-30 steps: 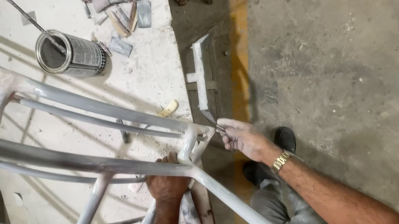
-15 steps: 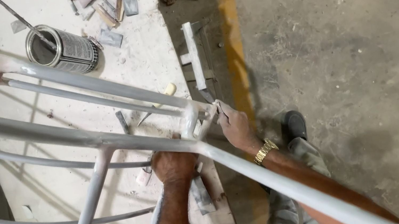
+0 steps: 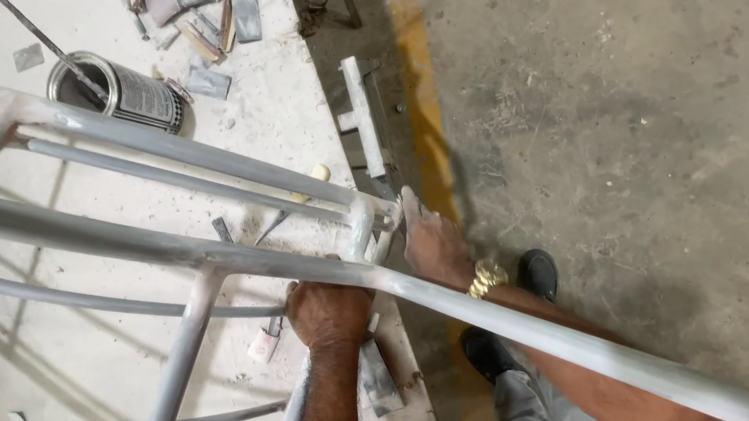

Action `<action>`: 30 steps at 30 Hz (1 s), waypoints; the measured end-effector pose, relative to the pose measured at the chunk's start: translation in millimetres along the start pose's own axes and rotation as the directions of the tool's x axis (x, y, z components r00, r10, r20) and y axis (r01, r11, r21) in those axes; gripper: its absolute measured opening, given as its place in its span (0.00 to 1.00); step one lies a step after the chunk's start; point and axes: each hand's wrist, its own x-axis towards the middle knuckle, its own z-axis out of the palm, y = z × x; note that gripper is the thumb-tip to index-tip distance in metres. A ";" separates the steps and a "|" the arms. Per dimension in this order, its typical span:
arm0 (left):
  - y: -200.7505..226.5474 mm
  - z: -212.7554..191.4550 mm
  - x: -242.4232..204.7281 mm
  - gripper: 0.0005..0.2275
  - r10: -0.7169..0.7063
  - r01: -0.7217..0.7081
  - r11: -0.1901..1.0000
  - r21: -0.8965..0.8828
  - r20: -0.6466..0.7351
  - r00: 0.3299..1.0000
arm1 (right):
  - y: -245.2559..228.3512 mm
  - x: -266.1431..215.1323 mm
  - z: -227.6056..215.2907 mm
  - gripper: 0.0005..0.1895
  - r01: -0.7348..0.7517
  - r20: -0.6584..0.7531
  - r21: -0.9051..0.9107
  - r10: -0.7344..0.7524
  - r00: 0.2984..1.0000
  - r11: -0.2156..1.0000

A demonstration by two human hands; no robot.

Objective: The recorder is sanding the joints and frame of a large metal or wooden chair using sandpaper in a workshop environment.

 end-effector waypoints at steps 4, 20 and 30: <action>-1.9 1.3 -0.2 0.16 0.025 -0.025 1.000 0.000 -0.044 0.999 | 22.0 14.1 19.1 0.23 0.177 -0.110 -0.145 -0.193 0.975 0.974; 7.3 -19.9 8.8 0.15 0.026 -0.028 0.999 -0.046 -0.035 0.999 | 26.8 13.1 20.1 0.23 0.361 -0.370 -0.126 -0.382 0.847 0.924; 2.1 -13.2 -4.3 0.15 0.003 -0.006 0.997 -0.072 -0.035 0.999 | 9.1 -14.1 5.0 0.31 0.297 -0.332 0.035 -0.269 0.904 0.954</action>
